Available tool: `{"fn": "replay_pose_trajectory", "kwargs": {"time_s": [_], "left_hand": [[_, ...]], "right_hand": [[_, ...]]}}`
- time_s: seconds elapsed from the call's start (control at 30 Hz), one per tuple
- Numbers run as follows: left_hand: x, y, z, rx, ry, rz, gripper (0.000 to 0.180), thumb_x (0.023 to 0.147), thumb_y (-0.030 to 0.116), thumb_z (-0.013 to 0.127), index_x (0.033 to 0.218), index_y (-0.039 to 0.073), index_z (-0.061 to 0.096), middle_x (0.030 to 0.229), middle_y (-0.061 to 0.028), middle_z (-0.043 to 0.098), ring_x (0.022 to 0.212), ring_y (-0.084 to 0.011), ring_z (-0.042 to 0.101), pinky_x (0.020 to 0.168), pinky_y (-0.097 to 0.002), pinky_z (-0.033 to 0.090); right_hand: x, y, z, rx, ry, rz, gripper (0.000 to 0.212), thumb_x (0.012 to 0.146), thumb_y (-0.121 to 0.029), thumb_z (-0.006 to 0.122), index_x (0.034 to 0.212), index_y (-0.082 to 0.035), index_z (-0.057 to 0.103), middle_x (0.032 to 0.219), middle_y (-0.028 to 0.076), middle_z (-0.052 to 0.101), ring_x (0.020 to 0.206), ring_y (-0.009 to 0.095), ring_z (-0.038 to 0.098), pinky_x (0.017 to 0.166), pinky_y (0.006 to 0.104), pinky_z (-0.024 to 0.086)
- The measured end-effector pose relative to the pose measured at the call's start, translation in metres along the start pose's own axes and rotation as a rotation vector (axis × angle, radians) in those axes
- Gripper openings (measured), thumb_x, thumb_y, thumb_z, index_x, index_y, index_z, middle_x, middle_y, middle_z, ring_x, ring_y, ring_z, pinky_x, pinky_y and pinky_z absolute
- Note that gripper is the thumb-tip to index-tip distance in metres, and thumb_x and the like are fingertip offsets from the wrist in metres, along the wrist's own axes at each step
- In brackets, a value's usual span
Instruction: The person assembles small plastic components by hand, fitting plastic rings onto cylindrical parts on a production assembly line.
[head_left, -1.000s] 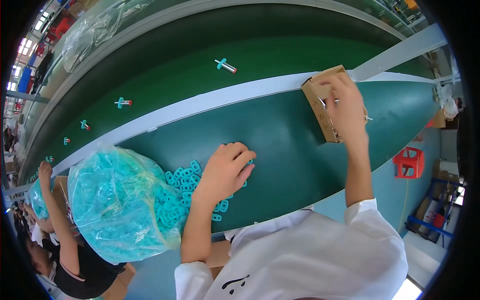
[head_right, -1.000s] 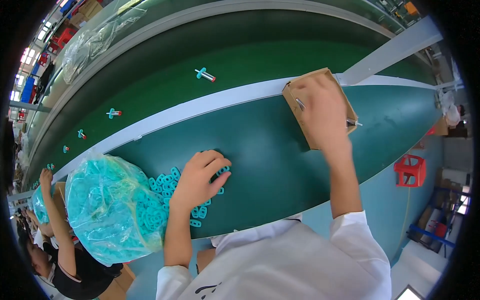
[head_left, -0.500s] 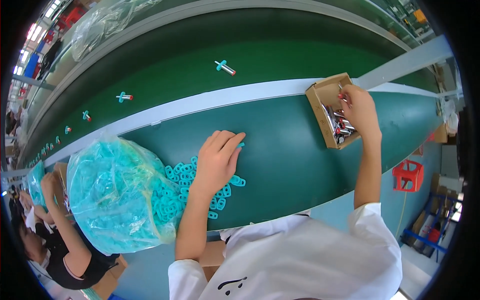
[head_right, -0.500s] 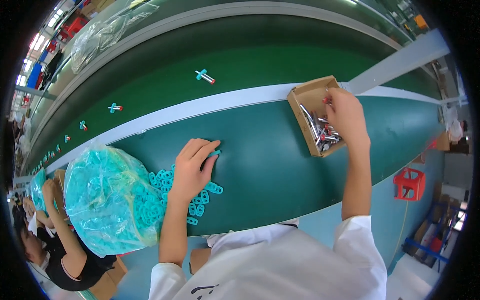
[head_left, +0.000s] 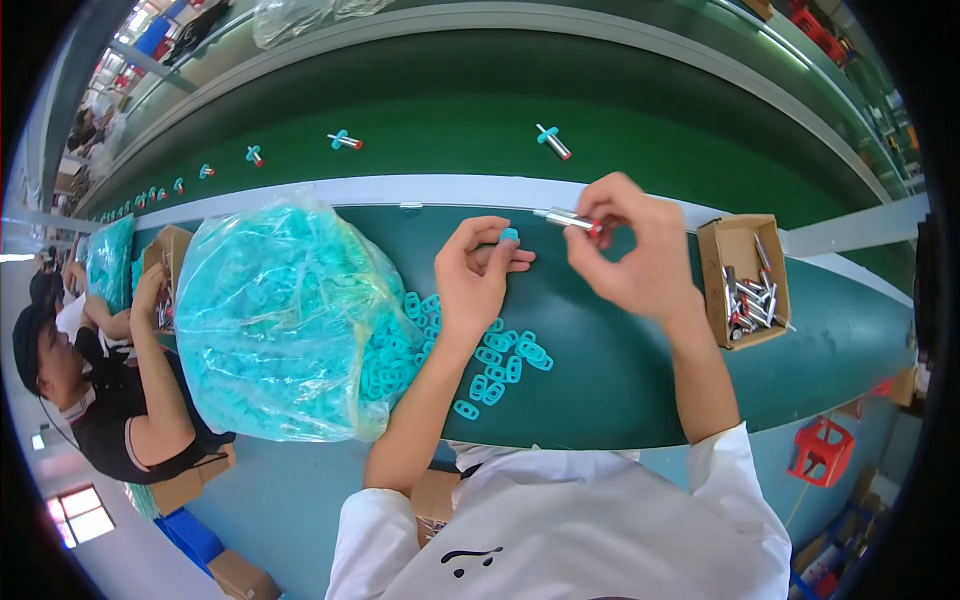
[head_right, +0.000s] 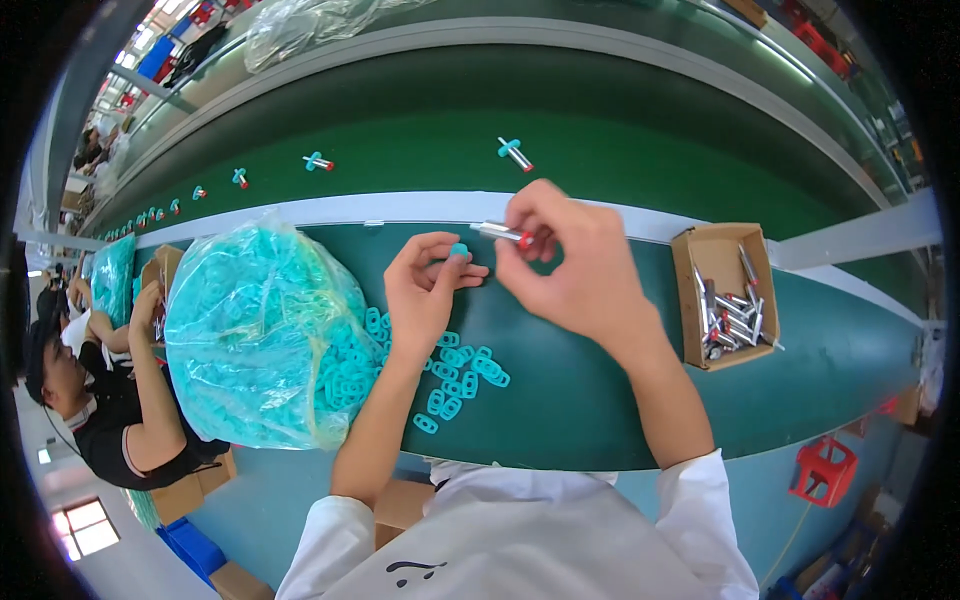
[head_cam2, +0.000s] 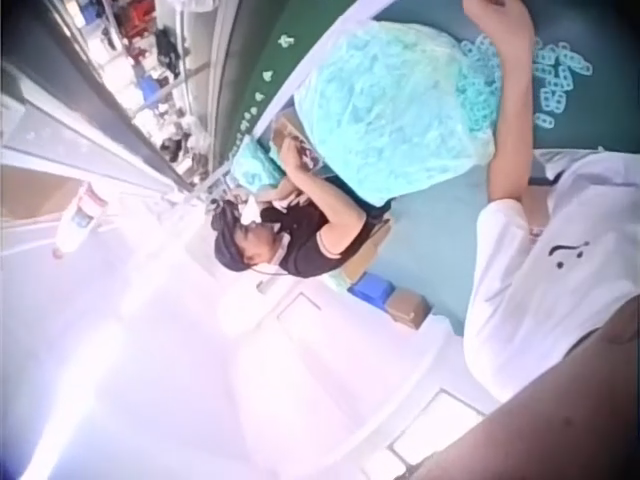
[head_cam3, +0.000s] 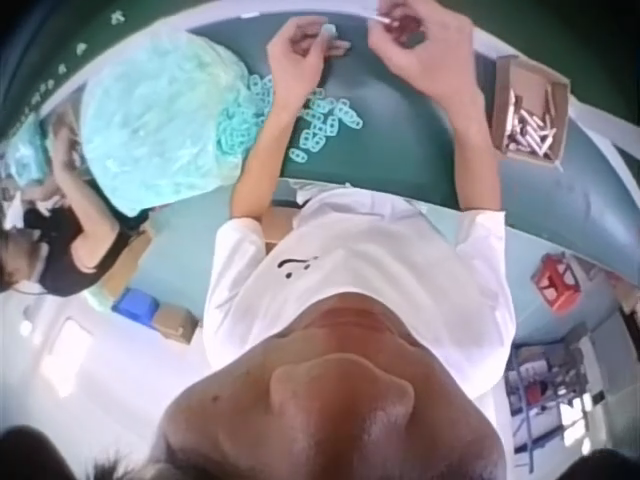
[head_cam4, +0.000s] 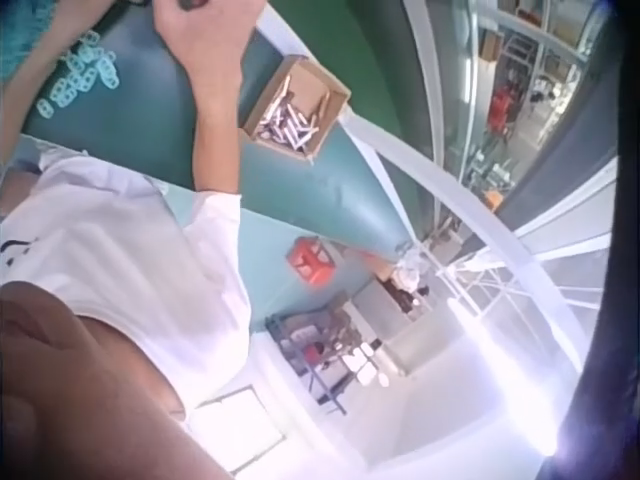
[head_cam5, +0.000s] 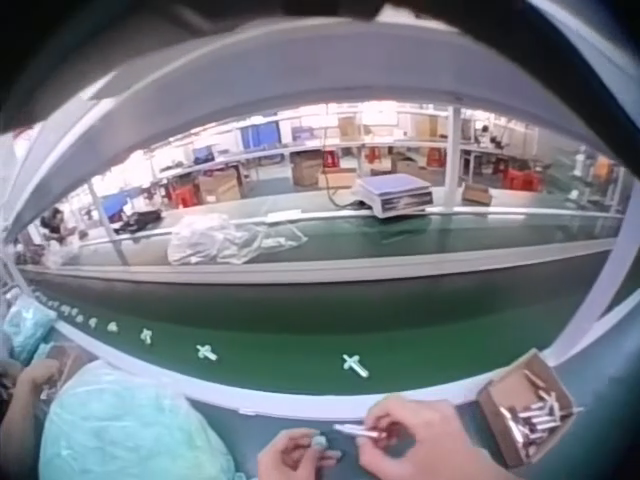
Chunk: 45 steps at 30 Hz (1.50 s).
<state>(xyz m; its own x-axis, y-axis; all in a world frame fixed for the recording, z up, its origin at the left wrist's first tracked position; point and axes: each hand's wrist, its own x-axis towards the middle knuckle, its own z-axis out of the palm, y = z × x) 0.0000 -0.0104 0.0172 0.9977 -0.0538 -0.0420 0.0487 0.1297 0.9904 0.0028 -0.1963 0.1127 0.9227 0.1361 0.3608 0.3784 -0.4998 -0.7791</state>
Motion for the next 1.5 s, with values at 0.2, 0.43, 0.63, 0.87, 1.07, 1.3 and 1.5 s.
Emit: {"fn": "replay_pose_trajectory", "kwargs": {"time_s": [0.2,0.43,0.63,0.87,1.07,1.3,1.5], "left_hand": [[0.004,0.005,-0.001,-0.226,0.008,-0.016,0.021,0.095,-0.010,0.056,0.116,-0.011,0.057,0.101,-0.0165,0.067,0.090,-0.0231,0.073,0.084,-0.0328,0.063],[0.001,0.007,0.000,-0.211,-0.007,-0.032,0.028,0.094,-0.011,0.057,0.122,-0.011,0.058,0.102,-0.0183,0.071,0.088,-0.0215,0.073,0.081,-0.0314,0.063],[-0.003,0.006,0.003,-0.155,-0.033,0.008,0.028,0.094,-0.010,0.059,0.122,-0.010,0.062,0.102,-0.0175,0.072,0.087,-0.0194,0.073,0.080,-0.0299,0.062],[-0.002,-0.001,0.001,-0.076,-0.011,0.006,0.028,0.092,-0.011,0.059,0.119,-0.010,0.065,0.098,-0.0163,0.073,0.084,-0.0181,0.073,0.076,-0.0281,0.062],[-0.003,-0.001,-0.002,0.054,-0.060,-0.047,0.027,0.093,-0.012,0.056,0.119,-0.012,0.063,0.101,-0.0184,0.072,0.088,-0.0203,0.072,0.078,-0.0312,0.063],[-0.001,-0.002,-0.002,0.010,-0.045,-0.066,0.026,0.092,-0.012,0.057,0.117,-0.012,0.064,0.097,-0.0177,0.073,0.084,-0.0203,0.073,0.073,-0.0296,0.062],[0.001,-0.002,-0.007,-0.054,-0.092,-0.097,0.022,0.092,-0.009,0.059,0.113,-0.008,0.067,0.092,-0.0136,0.073,0.075,-0.0149,0.071,0.064,-0.0254,0.059]], "right_hand": [[-0.004,0.009,0.031,0.041,-0.101,0.017,0.013,0.081,-0.006,0.073,0.086,-0.002,0.062,0.070,0.007,0.067,0.061,0.016,0.066,0.059,0.0263,0.053],[-0.006,0.019,0.028,0.058,-0.158,0.022,0.013,0.080,-0.003,0.075,0.087,0.001,0.065,0.071,0.008,0.068,0.060,0.016,0.067,0.057,0.0247,0.052],[-0.007,0.021,0.029,0.021,-0.171,0.037,0.010,0.082,-0.002,0.074,0.088,0.000,0.065,0.072,0.008,0.069,0.059,0.016,0.067,0.056,0.0254,0.052],[-0.013,0.026,0.038,-0.017,-0.204,0.026,0.010,0.085,-0.004,0.074,0.087,-0.001,0.064,0.073,0.008,0.069,0.059,0.017,0.067,0.056,0.0264,0.052],[-0.018,0.030,0.043,-0.002,-0.210,0.019,0.010,0.085,-0.003,0.072,0.088,0.000,0.063,0.071,0.009,0.068,0.058,0.017,0.066,0.055,0.0267,0.051],[-0.017,0.030,0.045,0.020,-0.206,0.066,0.010,0.084,-0.002,0.072,0.086,0.000,0.063,0.066,0.008,0.065,0.053,0.016,0.063,0.053,0.0260,0.050],[-0.015,0.032,0.037,0.032,-0.317,0.064,0.011,0.084,-0.002,0.072,0.084,0.000,0.061,0.066,0.009,0.065,0.054,0.016,0.064,0.052,0.0254,0.050]]}}
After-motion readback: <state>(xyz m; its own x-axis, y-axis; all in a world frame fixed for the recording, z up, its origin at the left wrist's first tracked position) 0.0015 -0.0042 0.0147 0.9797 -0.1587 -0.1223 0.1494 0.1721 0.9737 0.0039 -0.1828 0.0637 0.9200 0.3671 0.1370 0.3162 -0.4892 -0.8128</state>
